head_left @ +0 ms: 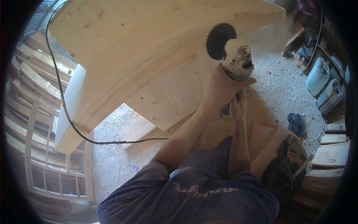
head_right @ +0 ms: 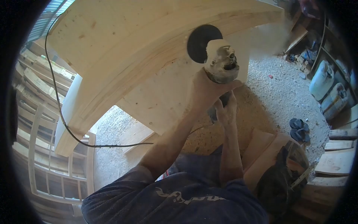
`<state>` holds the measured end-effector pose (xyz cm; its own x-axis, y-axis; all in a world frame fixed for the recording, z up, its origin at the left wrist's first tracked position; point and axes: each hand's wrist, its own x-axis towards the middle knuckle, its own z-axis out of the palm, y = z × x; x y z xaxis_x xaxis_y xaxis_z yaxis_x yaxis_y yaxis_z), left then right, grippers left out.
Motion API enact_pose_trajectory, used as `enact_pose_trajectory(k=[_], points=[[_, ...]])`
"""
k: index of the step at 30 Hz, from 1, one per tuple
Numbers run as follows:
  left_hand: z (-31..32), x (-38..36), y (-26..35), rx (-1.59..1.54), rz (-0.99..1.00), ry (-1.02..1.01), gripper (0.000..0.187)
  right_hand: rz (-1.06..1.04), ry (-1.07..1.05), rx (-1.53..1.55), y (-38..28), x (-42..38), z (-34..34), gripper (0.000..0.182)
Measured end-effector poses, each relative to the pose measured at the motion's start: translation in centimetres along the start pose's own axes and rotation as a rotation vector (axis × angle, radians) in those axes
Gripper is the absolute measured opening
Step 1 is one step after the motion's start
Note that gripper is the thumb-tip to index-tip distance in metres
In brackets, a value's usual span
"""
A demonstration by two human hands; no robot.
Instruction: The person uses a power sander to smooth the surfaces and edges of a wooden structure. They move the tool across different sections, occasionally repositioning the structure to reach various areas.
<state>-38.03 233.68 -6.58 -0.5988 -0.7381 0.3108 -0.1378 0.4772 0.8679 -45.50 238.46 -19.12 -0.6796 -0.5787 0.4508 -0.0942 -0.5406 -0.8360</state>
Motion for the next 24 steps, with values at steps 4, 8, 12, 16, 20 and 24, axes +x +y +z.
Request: enact_pose_trajectory(k=[4,8,12,16,20,24], points=[[-2.8,-2.5,0.0,0.113,0.071,0.097,0.071,0.197,-0.212,-0.075,0.0,-1.1,0.7,0.066],[-6.4,-6.8,-2.8,0.087,0.001,0.115,0.068,0.059,-0.434,-0.131,-0.8,-2.7,2.9,0.080],[-7.3,-9.4,-5.4,-0.215,0.099,0.274,0.060,-0.224,-0.472,-0.321,-2.7,-2.8,4.1,0.097],[-6.4,-8.0,-3.8,-0.078,0.077,0.232,0.054,-0.171,-0.430,-0.246,-1.9,-2.4,3.1,0.092],[-3.2,-4.4,-4.4,-0.041,0.012,0.115,0.071,-0.175,-0.355,-0.213,-1.2,-1.1,1.0,0.069],[-0.2,-1.8,-2.5,-0.013,0.044,0.079,0.071,0.036,-0.266,-0.118,-1.0,0.2,-1.9,0.033]])
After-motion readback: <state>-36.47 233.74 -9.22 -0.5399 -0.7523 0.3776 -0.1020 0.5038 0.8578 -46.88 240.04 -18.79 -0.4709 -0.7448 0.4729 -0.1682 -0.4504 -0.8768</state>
